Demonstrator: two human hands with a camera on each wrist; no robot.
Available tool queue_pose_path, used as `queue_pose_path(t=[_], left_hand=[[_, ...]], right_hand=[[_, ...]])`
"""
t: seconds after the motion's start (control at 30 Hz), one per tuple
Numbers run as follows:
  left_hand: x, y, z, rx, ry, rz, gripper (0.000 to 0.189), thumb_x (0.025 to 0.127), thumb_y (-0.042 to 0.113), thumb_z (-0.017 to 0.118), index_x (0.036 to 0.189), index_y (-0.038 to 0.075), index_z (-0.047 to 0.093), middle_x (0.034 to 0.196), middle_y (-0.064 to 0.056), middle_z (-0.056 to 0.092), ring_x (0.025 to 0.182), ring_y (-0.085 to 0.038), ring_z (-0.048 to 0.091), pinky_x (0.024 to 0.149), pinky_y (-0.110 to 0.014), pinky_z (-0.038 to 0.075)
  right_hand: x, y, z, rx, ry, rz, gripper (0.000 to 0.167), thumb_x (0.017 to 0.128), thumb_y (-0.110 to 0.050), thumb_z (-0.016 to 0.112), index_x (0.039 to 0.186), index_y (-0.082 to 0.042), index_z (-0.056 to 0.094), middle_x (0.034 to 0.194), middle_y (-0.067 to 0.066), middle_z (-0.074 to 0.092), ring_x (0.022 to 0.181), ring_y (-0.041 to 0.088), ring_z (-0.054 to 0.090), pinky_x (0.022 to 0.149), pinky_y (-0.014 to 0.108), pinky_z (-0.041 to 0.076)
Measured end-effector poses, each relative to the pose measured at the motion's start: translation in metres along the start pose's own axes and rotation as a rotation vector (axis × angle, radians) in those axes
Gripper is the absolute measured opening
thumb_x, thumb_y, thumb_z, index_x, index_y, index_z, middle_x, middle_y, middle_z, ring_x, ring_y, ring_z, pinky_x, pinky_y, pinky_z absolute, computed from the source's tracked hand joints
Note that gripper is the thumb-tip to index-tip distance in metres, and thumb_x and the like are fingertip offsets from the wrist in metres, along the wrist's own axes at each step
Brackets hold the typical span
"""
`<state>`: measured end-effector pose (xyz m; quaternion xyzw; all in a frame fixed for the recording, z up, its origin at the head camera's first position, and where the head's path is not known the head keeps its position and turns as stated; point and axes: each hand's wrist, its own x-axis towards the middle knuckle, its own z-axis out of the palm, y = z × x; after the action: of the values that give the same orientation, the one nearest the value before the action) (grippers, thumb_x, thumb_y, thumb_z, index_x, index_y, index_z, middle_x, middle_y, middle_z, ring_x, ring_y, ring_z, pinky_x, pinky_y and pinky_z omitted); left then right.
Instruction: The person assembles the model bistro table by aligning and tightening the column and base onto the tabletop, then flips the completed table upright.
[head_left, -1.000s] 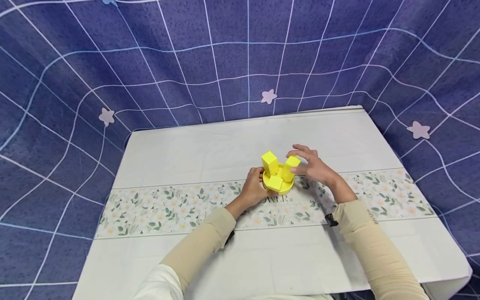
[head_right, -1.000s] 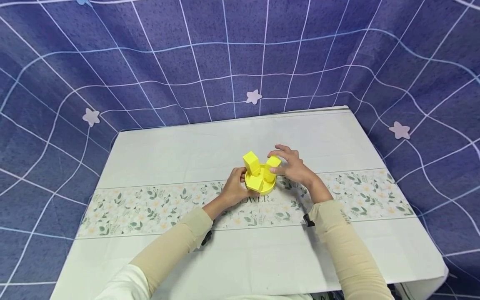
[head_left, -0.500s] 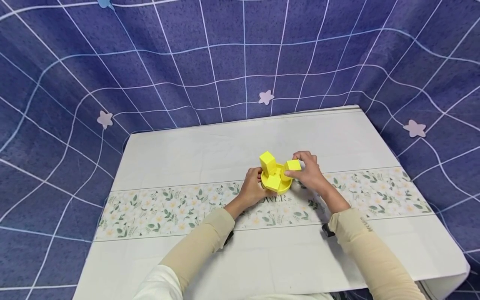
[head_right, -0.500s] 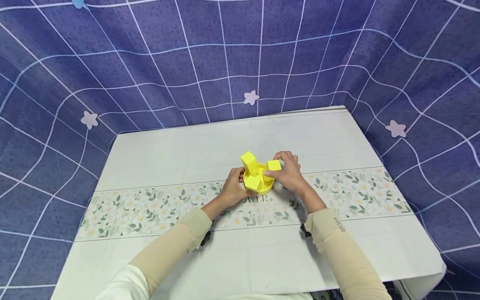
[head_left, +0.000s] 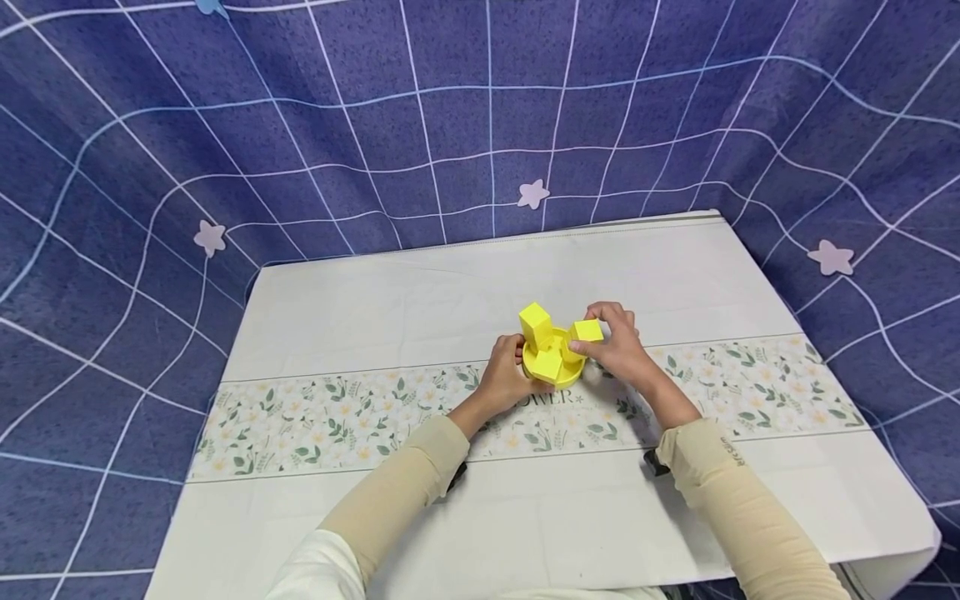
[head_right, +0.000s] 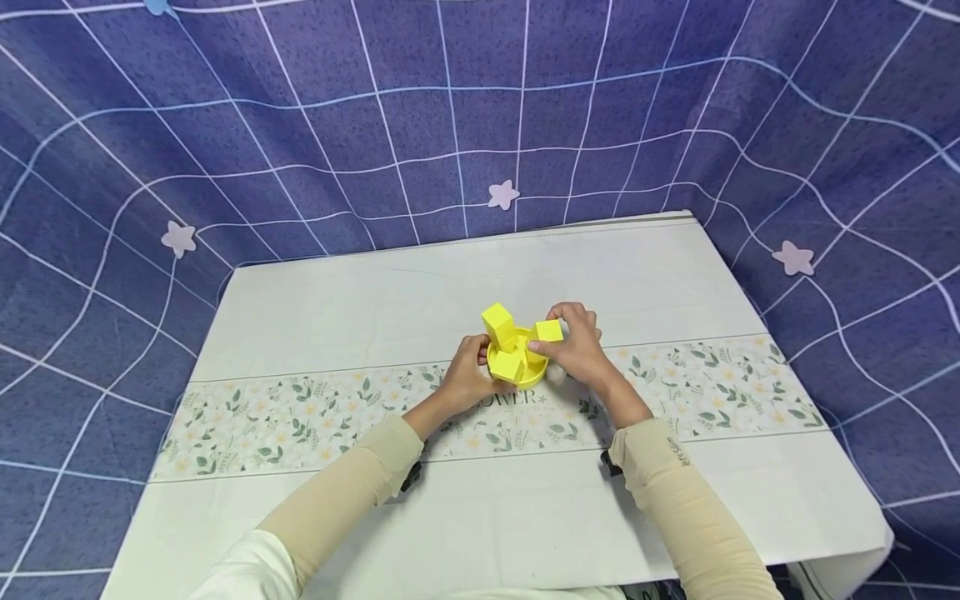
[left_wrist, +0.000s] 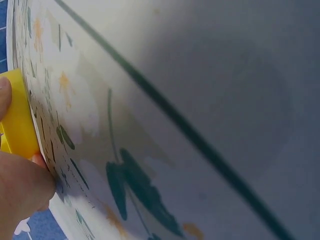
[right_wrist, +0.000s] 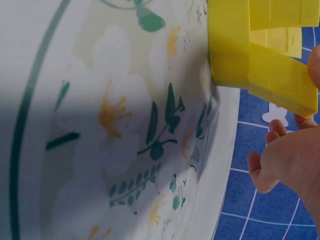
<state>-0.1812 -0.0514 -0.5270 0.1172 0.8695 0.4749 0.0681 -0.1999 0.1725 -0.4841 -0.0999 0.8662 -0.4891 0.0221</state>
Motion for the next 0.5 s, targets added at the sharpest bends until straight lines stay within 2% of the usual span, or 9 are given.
queue_pose_path(t=[0.2,0.37,0.5], left_hand=[[0.000,0.002,0.001,-0.008,-0.003,-0.029,0.087,0.067,0.032,0.089,0.136,0.008,0.041,0.127,-0.006,0.040,0.110,-0.017,0.050,0.096,-0.029,0.045],[0.000,0.004,0.000,-0.014,-0.009,-0.050,0.085,0.067,0.028,0.089,0.136,0.009,0.042,0.127,-0.005,0.038,0.111,-0.018,0.049,0.097,-0.029,0.045],[-0.001,0.005,-0.003,-0.028,-0.038,-0.072,0.082,0.070,0.018,0.087,0.138,0.009,0.041,0.129,-0.006,0.037,0.115,-0.018,0.048,0.099,-0.027,0.044]], right_hand=[[0.002,-0.002,-0.008,0.027,-0.001,-0.025,0.039,0.089,-0.023,0.071,0.117,-0.008,0.048,0.140,0.012,0.034,0.125,0.033,0.025,0.104,0.059,0.021],[0.004,-0.002,-0.016,0.062,0.065,-0.037,0.038,0.095,-0.026,0.061,0.122,-0.004,0.048,0.136,0.013,0.038,0.122,0.033,0.027,0.101,0.058,0.024],[0.005,0.001,-0.021,0.085,0.105,-0.019,0.038,0.097,-0.029,0.059,0.122,-0.002,0.049,0.132,0.015,0.041,0.120,0.033,0.029,0.101,0.055,0.025]])
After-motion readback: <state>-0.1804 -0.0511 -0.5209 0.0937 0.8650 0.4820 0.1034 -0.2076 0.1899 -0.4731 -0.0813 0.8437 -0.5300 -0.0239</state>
